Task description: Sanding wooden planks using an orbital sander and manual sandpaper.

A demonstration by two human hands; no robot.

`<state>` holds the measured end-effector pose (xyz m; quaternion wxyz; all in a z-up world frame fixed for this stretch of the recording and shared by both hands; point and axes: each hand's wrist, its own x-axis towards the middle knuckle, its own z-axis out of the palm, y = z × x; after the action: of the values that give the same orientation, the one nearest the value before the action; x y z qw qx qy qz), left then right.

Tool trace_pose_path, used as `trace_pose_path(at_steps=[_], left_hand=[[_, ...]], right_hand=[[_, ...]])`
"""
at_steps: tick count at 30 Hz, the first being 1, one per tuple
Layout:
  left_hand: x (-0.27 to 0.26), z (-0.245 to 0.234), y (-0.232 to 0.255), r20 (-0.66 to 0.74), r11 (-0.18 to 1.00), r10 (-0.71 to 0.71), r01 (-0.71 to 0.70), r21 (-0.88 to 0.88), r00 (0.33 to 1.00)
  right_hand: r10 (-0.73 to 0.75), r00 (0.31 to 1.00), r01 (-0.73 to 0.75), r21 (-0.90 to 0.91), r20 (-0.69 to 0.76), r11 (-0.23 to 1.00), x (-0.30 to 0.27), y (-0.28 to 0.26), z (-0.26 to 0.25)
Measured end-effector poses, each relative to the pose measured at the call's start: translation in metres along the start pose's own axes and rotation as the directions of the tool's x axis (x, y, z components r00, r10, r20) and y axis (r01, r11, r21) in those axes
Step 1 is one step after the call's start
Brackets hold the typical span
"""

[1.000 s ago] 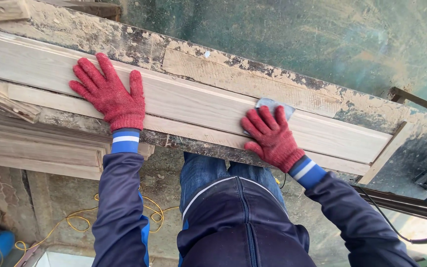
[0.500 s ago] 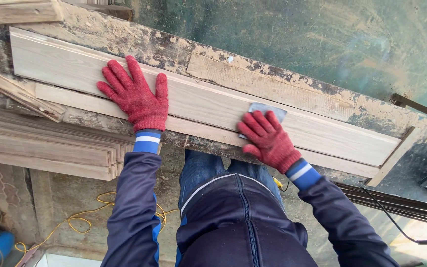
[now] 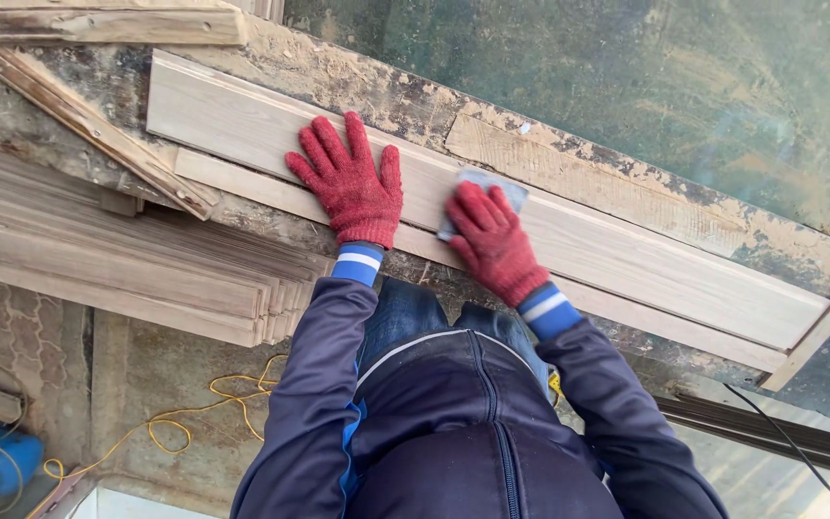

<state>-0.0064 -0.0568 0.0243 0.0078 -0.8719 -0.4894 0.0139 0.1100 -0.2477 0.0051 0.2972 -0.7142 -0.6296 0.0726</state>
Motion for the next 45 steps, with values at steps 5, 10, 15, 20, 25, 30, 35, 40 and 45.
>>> trace_pose_path(at_steps=[5, 10, 15, 20, 25, 30, 35, 40, 45], left_hand=[[0.0, -0.002, 0.001, -0.039, 1.0, 0.016, -0.017, -0.025, 0.999], [0.003, -0.005, 0.003, -0.011, 1.0, 0.013, -0.013, -0.025, 1.0], [0.001, -0.004, 0.001, 0.056, 1.0, 0.0, -0.001, 0.006, 0.998], [0.0, -0.01, 0.0, 0.088, 1.0, 0.03, -0.03, 0.004, 0.996], [0.002, -0.014, 0.004, 0.094, 0.999, 0.011, -0.007, -0.039, 0.996], [0.003, -0.024, 0.009, 0.201, 0.999, -0.036, 0.034, 0.015, 0.979], [0.002, -0.027, 0.014, 0.24, 0.997, -0.059, 0.046, 0.056, 0.969], [0.001, -0.036, 0.022, 0.222, 0.997, -0.071, 0.059, 0.056, 0.972], [0.003, -0.032, 0.026, 0.24, 0.99, -0.119, 0.098, 0.097, 0.964]], right_hand=[[0.152, 0.987, -0.135, -0.24, 0.055, 0.961, -0.098, 0.027, -0.057], [0.228, 0.973, -0.211, -0.297, 0.023, 0.931, -0.071, 0.018, -0.034], [0.065, 0.998, -0.065, -0.195, -0.004, 0.979, 0.038, -0.019, 0.031], [0.111, 0.993, -0.103, -0.207, 0.029, 0.973, -0.004, -0.006, -0.006], [0.266, 0.959, -0.22, -0.34, 0.096, 0.915, -0.084, 0.021, -0.05], [0.153, 0.987, -0.139, -0.25, 0.04, 0.958, -0.012, -0.004, 0.007], [0.133, 0.991, -0.124, -0.2, 0.032, 0.972, -0.033, 0.011, -0.013], [0.371, 0.928, -0.338, -0.332, 0.039, 0.88, -0.188, 0.069, -0.1], [0.449, 0.891, -0.44, -0.357, -0.062, 0.824, -0.2, 0.07, -0.071]])
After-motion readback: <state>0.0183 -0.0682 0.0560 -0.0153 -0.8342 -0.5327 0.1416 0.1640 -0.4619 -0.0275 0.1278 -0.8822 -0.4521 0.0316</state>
